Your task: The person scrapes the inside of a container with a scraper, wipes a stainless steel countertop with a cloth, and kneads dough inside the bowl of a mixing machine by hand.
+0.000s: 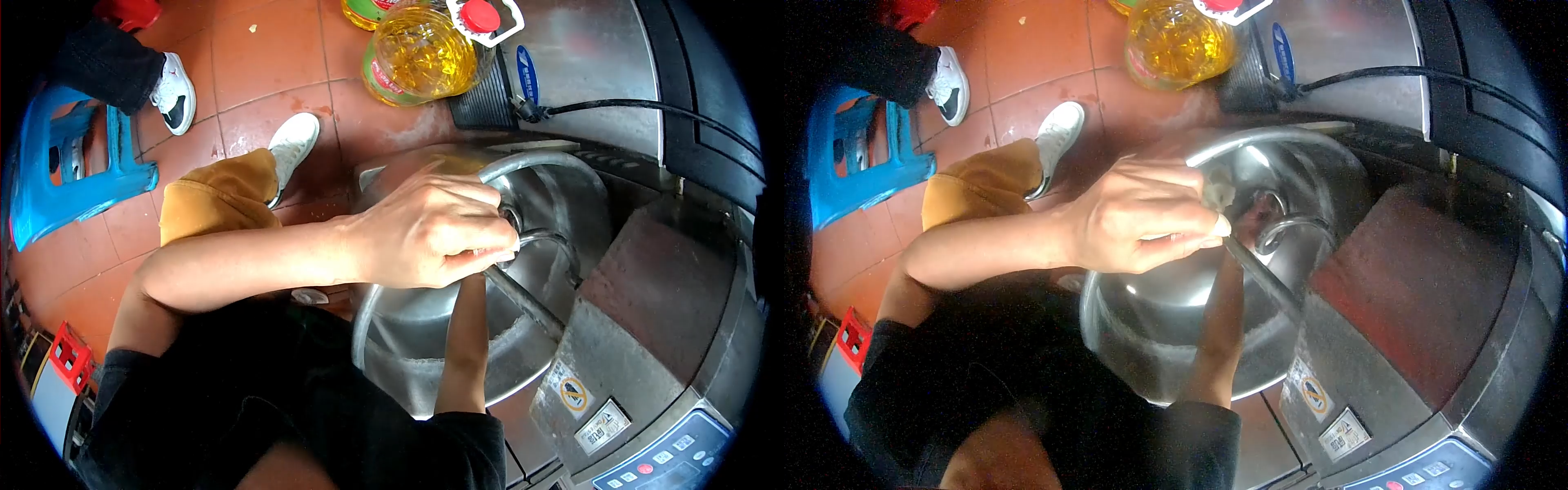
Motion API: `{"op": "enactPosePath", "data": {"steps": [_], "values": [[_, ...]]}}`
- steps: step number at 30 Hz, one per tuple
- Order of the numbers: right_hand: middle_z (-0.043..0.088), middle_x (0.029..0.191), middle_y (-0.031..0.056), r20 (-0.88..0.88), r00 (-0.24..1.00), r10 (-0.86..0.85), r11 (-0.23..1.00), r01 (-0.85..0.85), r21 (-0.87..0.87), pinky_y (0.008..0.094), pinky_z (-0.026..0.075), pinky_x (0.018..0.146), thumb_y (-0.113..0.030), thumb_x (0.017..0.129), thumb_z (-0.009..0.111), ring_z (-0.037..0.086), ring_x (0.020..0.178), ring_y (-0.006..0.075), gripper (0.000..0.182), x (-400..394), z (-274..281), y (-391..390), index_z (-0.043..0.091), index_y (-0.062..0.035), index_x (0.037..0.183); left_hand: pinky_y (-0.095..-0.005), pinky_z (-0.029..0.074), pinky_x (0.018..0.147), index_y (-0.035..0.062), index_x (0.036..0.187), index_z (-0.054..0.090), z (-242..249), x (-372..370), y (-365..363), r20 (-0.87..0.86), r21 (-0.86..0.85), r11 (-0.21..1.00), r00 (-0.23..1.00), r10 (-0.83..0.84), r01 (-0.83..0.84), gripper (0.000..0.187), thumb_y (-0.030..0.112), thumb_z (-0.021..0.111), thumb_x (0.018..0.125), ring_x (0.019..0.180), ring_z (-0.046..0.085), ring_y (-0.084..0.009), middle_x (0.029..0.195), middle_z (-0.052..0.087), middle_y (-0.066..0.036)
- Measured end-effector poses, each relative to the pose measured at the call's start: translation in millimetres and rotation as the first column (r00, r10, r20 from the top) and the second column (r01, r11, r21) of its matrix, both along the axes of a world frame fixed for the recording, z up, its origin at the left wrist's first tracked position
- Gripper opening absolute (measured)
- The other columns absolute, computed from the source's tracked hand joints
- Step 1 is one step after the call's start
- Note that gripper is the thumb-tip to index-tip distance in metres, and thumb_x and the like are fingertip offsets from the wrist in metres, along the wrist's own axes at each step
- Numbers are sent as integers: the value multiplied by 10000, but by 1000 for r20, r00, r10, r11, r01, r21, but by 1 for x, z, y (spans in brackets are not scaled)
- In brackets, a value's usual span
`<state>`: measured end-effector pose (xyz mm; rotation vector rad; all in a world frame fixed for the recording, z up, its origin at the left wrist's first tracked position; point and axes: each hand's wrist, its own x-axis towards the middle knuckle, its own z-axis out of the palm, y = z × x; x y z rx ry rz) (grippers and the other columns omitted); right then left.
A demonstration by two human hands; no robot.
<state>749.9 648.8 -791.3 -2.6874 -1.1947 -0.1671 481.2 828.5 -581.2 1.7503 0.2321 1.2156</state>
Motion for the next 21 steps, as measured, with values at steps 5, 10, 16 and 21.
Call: {"op": "enactPosePath", "data": {"steps": [5, 10, 16, 21], "values": [[603, 1082, 166, -5, 1000, 1, 1000, -1, 1, 428, 486, 823, -344, 855, 596, 611, 930, 332, 385, 6, 3, 0, 591, -25, 1071, -319, 436, 514, 3, 858, 646, 0, -2, 0, -27, -2, 1000, 1000, 2, -2, 163, -5, 731, 719, 596, 559, -195, 682, 603, -73], [607, 1075, 163, -1, 1000, -16, 1000, 16, 2, 428, 489, 818, -349, 847, 604, 616, 920, 330, 386, 7, -2, 7, 595, -28, 1061, -317, 418, 491, 10, 866, 649, -1, 2, -3, 43, -13, 1000, 999, 0, 1, 162, -7, 726, 725, 567, 543, -191, 661, 585, -71], [613, 1066, 160, -10, 999, -31, 999, 31, 8, 428, 493, 812, -355, 836, 613, 622, 908, 328, 387, 9, -3, 4, 598, -31, 1048, -312, 418, 486, 8, 859, 646, 1, 0, 1, 14, 11, 1000, 1000, -4, 3, 160, -5, 731, 723, 560, 540, -187, 657, 581, -69], [617, 1058, 157, -17, 999, -50, 999, 50, 1, 428, 495, 807, -359, 828, 621, 627, 899, 327, 387, 13, -5, 7, 601, -35, 1038, -304, 422, 492, 8, 843, 638, 1, 0, -1, 13, 15, 1000, 1000, -4, 3, 141, 3, 724, 731, 566, 543, -199, 681, 595, -76]]}}
